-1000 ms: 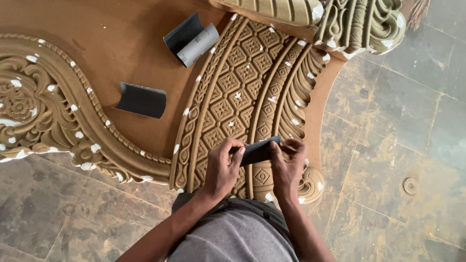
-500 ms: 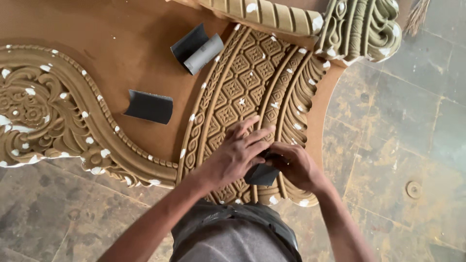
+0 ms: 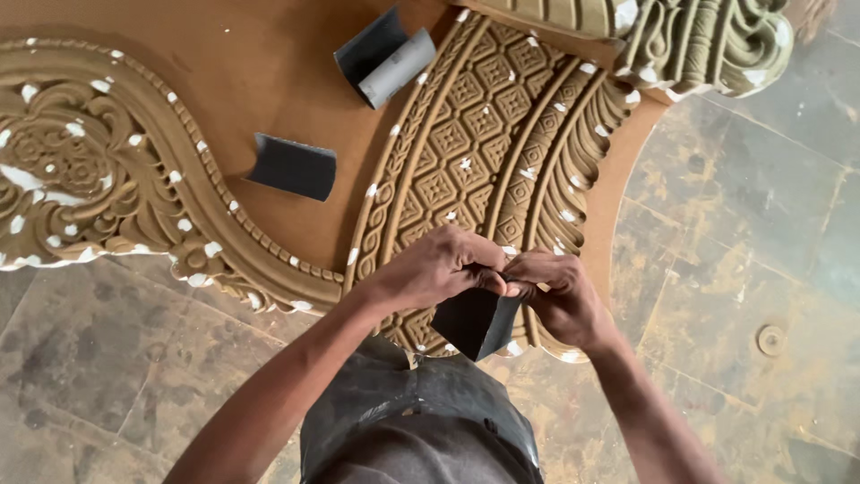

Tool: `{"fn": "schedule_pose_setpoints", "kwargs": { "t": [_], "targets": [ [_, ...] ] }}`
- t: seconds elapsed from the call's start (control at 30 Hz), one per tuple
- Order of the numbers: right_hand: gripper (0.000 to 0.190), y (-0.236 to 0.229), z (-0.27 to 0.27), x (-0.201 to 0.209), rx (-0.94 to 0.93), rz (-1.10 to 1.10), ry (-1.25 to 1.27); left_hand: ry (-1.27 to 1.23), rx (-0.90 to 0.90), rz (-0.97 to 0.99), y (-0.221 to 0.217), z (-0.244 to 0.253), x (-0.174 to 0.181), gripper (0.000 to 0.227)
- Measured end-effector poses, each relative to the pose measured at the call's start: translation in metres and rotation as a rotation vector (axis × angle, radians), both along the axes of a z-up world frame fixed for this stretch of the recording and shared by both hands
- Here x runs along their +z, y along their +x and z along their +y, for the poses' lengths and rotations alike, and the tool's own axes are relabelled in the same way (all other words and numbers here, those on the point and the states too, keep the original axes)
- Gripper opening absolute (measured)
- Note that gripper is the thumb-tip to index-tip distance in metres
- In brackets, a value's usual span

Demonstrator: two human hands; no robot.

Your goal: The person sands a large piece of ornate wooden furniture with multiple pieces of sandpaper, using their hands to rub the surface and folding the sandpaper to reach into decorative grooves.

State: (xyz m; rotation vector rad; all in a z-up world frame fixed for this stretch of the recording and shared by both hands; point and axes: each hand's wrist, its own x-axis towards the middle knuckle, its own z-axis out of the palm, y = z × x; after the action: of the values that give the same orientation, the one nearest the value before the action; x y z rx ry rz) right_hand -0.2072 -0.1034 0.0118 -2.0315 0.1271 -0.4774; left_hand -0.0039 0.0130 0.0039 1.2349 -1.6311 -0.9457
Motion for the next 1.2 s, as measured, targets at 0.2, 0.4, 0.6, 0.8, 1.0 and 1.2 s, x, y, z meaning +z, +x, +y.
{"fn": "schedule_pose_setpoints", "kwargs": {
  "t": [0.2, 0.4, 0.6, 0.8, 1.0, 1.2],
  "targets": [
    [0.015, 0.007, 0.025, -0.020, -0.177, 0.015, 0.117, 0.063, 0.115, 0.028, 0.001, 0.015, -0.010, 0.006],
    [0.026, 0.019, 0.028, -0.015, -0.166, 0.427, 0.249, 0.079, 0.095, 0.091, 0.015, 0.025, -0.024, 0.001],
    [0.032, 0.049, 0.030, 0.020, 0.102, 0.194, -0.059, 0.121, -0.065, -0.005, 0.042, 0.032, -0.005, 0.020],
    [0.035, 0.056, 0.055, 0.027, -0.031, 0.137, -0.013, 0.017, -0.094, 0.163, 0.052, 0.043, 0.008, 0.010],
    [0.039, 0.057, 0.071, 0.017, -0.186, 0.034, -0.068, 0.042, 0.088, 0.205, 0.033, 0.059, -0.017, 0.012],
    [0.042, 0.059, 0.077, 0.007, -0.380, 0.181, 0.017, 0.069, 0.166, 0.283, 0.035, 0.053, -0.024, 0.008]
  ]
}}
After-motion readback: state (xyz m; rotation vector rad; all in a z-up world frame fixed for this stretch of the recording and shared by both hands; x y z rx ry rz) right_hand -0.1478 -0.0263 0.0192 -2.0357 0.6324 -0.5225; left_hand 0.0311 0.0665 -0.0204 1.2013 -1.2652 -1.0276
